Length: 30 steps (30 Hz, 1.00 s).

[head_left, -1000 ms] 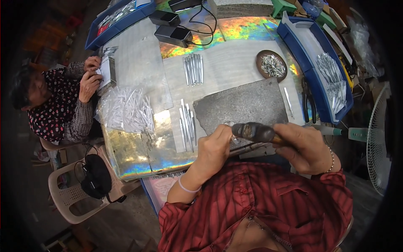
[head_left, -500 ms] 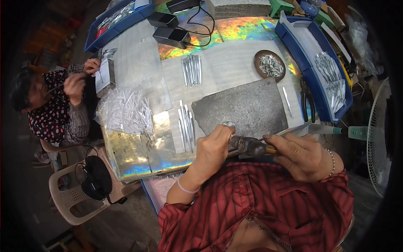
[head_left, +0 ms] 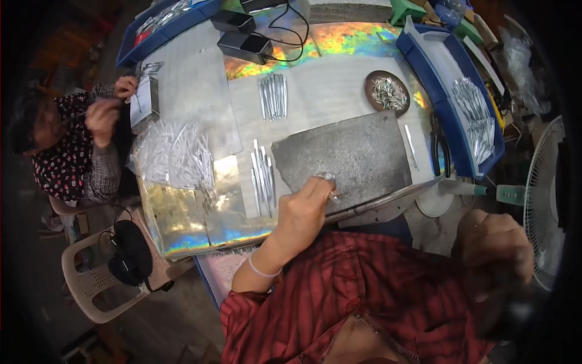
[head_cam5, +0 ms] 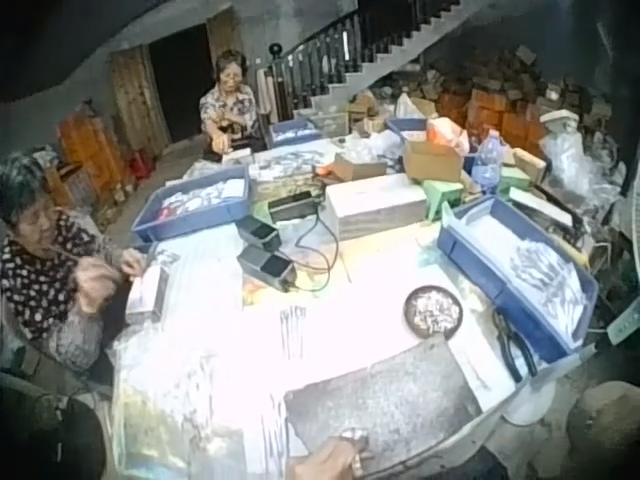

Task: Assembling small metal pins by hammering a metal rod into a base on a workshop table.

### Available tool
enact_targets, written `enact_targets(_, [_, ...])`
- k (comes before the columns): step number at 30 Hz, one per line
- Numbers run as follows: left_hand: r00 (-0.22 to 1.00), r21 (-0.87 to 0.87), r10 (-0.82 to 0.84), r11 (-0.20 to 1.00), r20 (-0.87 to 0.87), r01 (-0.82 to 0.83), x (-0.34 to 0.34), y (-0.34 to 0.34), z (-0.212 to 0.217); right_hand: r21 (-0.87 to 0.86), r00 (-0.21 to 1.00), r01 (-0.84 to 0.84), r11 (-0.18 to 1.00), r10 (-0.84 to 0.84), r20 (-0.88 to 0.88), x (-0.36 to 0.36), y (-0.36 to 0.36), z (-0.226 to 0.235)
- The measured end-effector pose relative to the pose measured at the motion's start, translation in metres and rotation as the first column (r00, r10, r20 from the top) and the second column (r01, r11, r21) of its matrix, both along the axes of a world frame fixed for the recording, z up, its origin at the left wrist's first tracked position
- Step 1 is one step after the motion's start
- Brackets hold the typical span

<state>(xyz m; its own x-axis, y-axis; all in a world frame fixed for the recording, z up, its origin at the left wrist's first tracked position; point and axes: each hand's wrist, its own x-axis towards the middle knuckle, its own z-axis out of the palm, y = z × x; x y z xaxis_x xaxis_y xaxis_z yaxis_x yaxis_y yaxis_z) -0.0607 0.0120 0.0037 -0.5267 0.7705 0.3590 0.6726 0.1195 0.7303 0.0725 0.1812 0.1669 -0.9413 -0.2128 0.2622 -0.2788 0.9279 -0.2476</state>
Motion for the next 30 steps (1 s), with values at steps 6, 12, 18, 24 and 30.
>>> enact_targets(6, [0.999, 0.007, 0.029, 1.0, -0.022, -0.029, -0.005, -0.001, 0.006, -0.271, 0.993, 0.007, 0.963, 0.025, 0.114, -0.006, 0.014, -0.019])
enact_targets(12, [0.325, 0.348, -0.252, 0.895, 0.911, -0.279, -0.004, -0.018, 0.036, -0.255, 0.942, 0.33, 0.909, -0.3, 0.15, -0.013, 0.017, -0.084])
enact_targets(18, [0.128, 0.342, -0.317, 0.885, 0.94, -0.316, -0.006, -0.016, 0.039, -0.1, 0.884, 0.441, 0.892, -0.412, 0.222, -0.026, 0.015, -0.138])
enact_targets(24, [0.155, 0.319, -0.287, 0.914, 0.945, -0.25, -0.006, -0.009, 0.032, -0.13, 0.905, 0.398, 0.908, -0.364, 0.221, -0.026, 0.023, -0.141])
enact_targets(30, [0.123, 0.267, -0.248, 0.948, 0.961, -0.172, -0.008, -0.002, 0.028, -0.246, 0.757, 0.647, 0.722, -0.646, 0.098, -0.011, 0.082, -0.165])
